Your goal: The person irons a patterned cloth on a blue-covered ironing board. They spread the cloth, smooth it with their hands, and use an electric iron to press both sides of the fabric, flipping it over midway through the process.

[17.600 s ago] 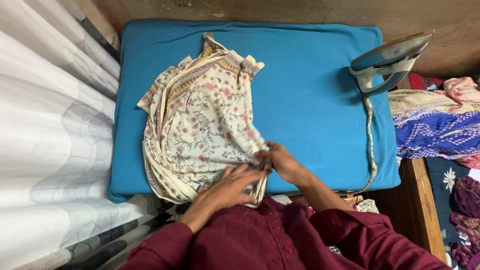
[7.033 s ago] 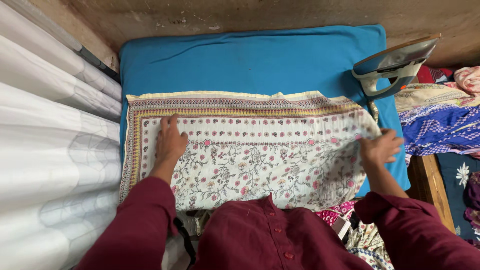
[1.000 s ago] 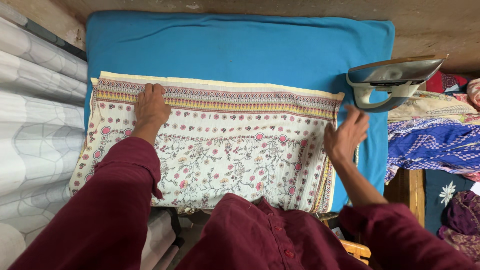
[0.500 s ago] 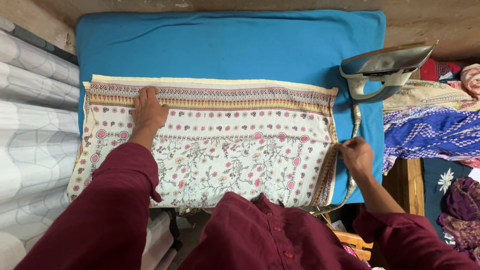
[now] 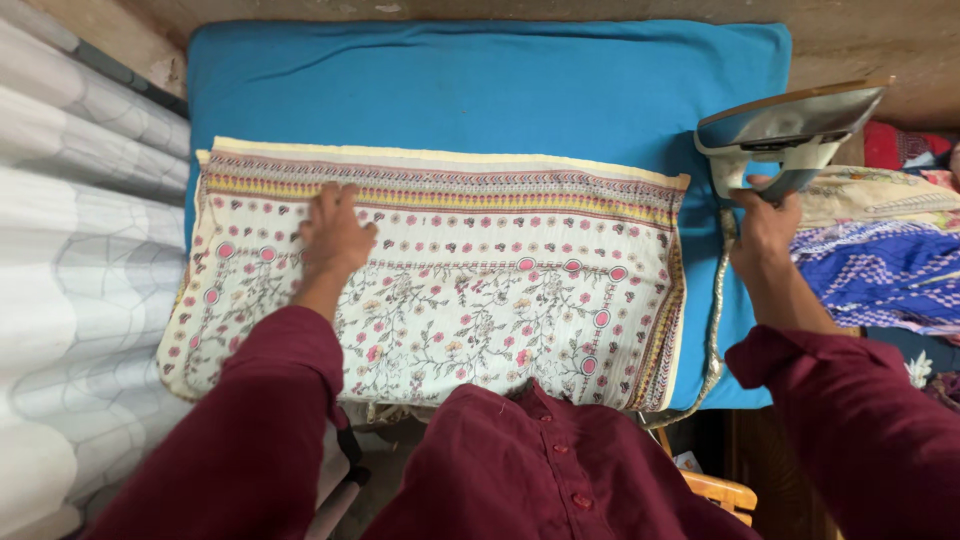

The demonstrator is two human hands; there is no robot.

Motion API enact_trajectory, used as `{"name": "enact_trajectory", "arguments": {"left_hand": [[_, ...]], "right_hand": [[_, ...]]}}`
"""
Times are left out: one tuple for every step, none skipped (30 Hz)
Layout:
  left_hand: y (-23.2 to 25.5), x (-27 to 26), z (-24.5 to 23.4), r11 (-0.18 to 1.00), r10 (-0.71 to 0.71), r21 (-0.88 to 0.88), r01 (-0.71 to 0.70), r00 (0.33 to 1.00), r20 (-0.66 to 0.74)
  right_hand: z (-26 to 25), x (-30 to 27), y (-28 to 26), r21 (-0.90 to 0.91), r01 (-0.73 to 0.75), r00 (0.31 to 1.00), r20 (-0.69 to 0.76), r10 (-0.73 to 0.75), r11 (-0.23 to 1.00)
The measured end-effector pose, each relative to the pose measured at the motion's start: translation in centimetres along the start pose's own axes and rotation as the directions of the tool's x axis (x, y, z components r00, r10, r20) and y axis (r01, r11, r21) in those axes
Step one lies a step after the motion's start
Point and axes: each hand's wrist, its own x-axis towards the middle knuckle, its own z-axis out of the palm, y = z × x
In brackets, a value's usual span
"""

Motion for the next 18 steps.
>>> {"name": "enact_trajectory", "arguments": {"left_hand": [[0.4, -0.6, 0.2, 1.0, 0.005, 0.011, -0.006, 1.0, 0.009], [0.8, -1.1, 0.4, 1.0, 0.011, 0.022, -0.011, 1.0, 0.017], [1.2, -1.5, 0.6, 0.999, 0.019, 0.027, -0.02, 0.999, 0.032], [1.5, -1.9, 0.8, 0.999, 0.028, 0.032, -0.03, 0.998, 0.048], [1.8, -2.2, 1.0, 0.998, 0.044, 0.038, -0.046, 0.997, 0.065], [1.8, -2.3, 1.1, 0.999, 0.04, 0.02, -0.041, 0.996, 0.078], [2.0, -2.3, 1.3, 0.999, 0.043, 0.002, -0.043, 0.995, 0.094], [2.1, -2.1, 1.5, 0.999, 0.046, -0.017, -0.044, 0.993, 0.109], [2.0, -1.9, 1.7, 0.998, 0.055, -0.014, -0.054, 0.993, 0.105], [1.8, -1.6, 1.8, 0.998, 0.065, -0.011, -0.064, 0.993, 0.102], [1.5, -1.4, 2.0, 0.997, 0.072, -0.01, -0.071, 0.993, 0.098], [1.2, -1.3, 2.2, 0.997, 0.078, -0.002, -0.078, 0.992, 0.102], [0.9, -1.2, 2.3, 0.996, 0.085, 0.009, -0.087, 0.99, 0.108], [0.7, -1.1, 2.4, 0.995, 0.092, 0.02, -0.095, 0.989, 0.115], [0.5, -1.1, 2.4, 0.994, 0.107, 0.02, -0.11, 0.989, 0.107], [0.3, -1.2, 2.4, 0.992, 0.122, 0.019, -0.125, 0.988, 0.099], [0.2, -1.3, 2.4, 0.99, 0.137, 0.02, -0.14, 0.986, 0.092], [0.3, -1.3, 2.4, 0.99, 0.141, 0.016, -0.143, 0.985, 0.098]], "right_hand": [[0.4, 0.5, 0.1, 0.009, 0.001, 1.0, -0.01, -0.001, 1.0], [0.6, 1.1, 0.1, 0.017, 0.003, 1.0, -0.02, -0.003, 1.0], [0.8, 1.7, -0.2, 0.028, 0.008, 0.999, -0.037, -0.007, 1.0], [1.1, 2.4, -0.5, 0.056, 0.011, 0.997, -0.083, -0.006, 0.998], [1.1, 3.0, -1.0, 0.082, 0.016, 0.991, -0.137, -0.005, 0.996], [1.1, 3.1, -1.4, 0.109, 0.023, 0.982, -0.19, -0.002, 0.994], [0.6, 2.9, -2.2, 0.06, 0.03, 0.987, -0.159, -0.02, 0.998], [0.0, 2.6, -3.5, 0.011, 0.038, 0.991, -0.127, -0.037, 0.999], [-0.6, 2.2, -4.9, -0.04, 0.044, 0.995, -0.092, -0.048, 0.998], [-1.2, 1.2, -6.4, -0.079, 0.081, 0.996, -0.028, -0.084, 0.994], [-1.9, -0.2, -8.1, -0.117, 0.122, 0.992, 0.04, -0.118, 0.986], [-2.4, -1.8, -10.0, -0.153, 0.164, 0.983, 0.109, -0.148, 0.975], [-2.7, -3.5, -11.8, -0.228, 0.152, 0.98, 0.163, -0.116, 0.962], [-2.6, -5.4, -13.6, -0.302, 0.144, 0.973, 0.215, -0.08, 0.942], [-2.3, -7.4, -15.3, -0.373, 0.138, 0.966, 0.257, -0.041, 0.918], [-1.8, -9.1, -16.7, -0.491, 0.066, 0.967, 0.246, 0.065, 0.869], [-1.0, -10.9, -17.5, -0.598, -0.005, 0.96, 0.22, 0.171, 0.801], [-0.1, -12.7, -17.8, -0.695, -0.072, 0.945, 0.183, 0.273, 0.716]]}}
